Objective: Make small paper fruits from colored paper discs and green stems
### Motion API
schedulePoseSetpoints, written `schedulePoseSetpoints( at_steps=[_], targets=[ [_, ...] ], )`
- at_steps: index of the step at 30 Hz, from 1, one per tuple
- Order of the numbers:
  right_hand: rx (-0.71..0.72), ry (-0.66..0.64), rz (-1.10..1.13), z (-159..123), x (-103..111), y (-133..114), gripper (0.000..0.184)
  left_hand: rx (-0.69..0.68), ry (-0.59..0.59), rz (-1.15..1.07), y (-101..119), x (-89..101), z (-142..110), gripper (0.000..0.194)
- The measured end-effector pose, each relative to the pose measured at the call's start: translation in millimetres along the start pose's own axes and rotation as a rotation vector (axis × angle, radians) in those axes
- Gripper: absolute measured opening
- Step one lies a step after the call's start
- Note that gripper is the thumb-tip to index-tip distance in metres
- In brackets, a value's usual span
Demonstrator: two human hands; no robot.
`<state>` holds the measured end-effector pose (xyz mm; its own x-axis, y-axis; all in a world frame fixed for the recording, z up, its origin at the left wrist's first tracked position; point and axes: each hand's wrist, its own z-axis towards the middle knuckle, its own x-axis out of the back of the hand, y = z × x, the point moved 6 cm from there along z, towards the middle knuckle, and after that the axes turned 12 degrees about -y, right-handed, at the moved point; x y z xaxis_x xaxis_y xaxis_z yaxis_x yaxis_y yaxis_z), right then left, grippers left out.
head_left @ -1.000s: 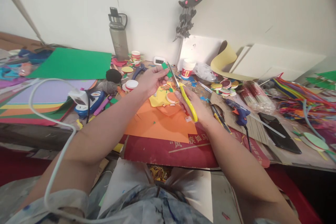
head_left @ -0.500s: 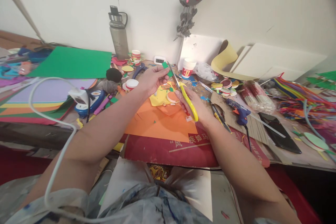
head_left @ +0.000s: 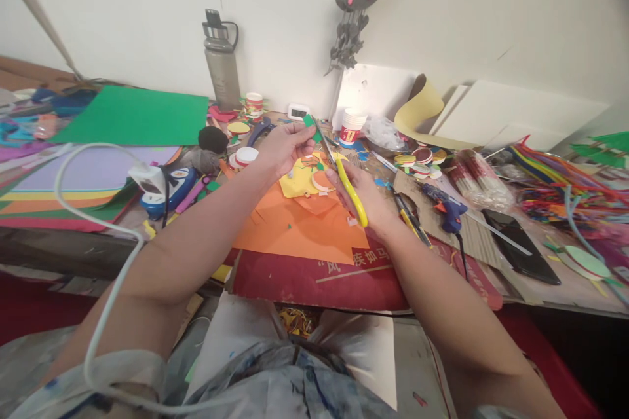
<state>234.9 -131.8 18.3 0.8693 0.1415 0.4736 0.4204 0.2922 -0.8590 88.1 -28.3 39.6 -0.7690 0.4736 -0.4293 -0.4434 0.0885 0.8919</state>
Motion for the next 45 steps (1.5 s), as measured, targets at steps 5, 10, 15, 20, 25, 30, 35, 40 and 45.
schedulePoseSetpoints(
  at_steps=[5, 10, 15, 20, 25, 30, 35, 40, 45],
  targets=[
    [0.034, 0.035, -0.09, 0, 2, -7, 0.056, 0.003, -0.01, 0.004, 0, 0.6, 1, 0.036],
    [0.023, 0.038, -0.085, -1, 1, -8, 0.055, -0.009, -0.038, 0.002, 2, 2.8, 2, 0.029],
    [0.01, 0.031, -0.085, -2, 2, -6, 0.053, -0.011, -0.045, 0.063, 0, 4.5, 3, 0.031],
    [-0.025, 0.019, -0.086, 0, 3, 0, 0.054, 0.012, -0.107, 0.093, -6, -2.4, 3, 0.034],
    [0.024, 0.061, -0.148, -1, 5, -6, 0.055, 0.013, -0.114, 0.107, -5, -1.7, 3, 0.032],
    [0.043, 0.09, -0.207, 0, 7, -12, 0.057, 0.015, -0.128, 0.104, -3, -2.2, 2, 0.032],
    [0.0, 0.099, -0.176, -1, 5, -3, 0.053, 0.021, -0.141, 0.103, -2, -5.6, 0, 0.03],
    [-0.048, 0.136, -0.014, 0, 10, 7, 0.054, -0.009, -0.115, 0.113, 0, -0.1, 1, 0.031],
    [-0.058, 0.072, 0.057, 3, 13, 8, 0.058, -0.005, -0.101, 0.125, 0, 5.8, 3, 0.037]
  ],
)
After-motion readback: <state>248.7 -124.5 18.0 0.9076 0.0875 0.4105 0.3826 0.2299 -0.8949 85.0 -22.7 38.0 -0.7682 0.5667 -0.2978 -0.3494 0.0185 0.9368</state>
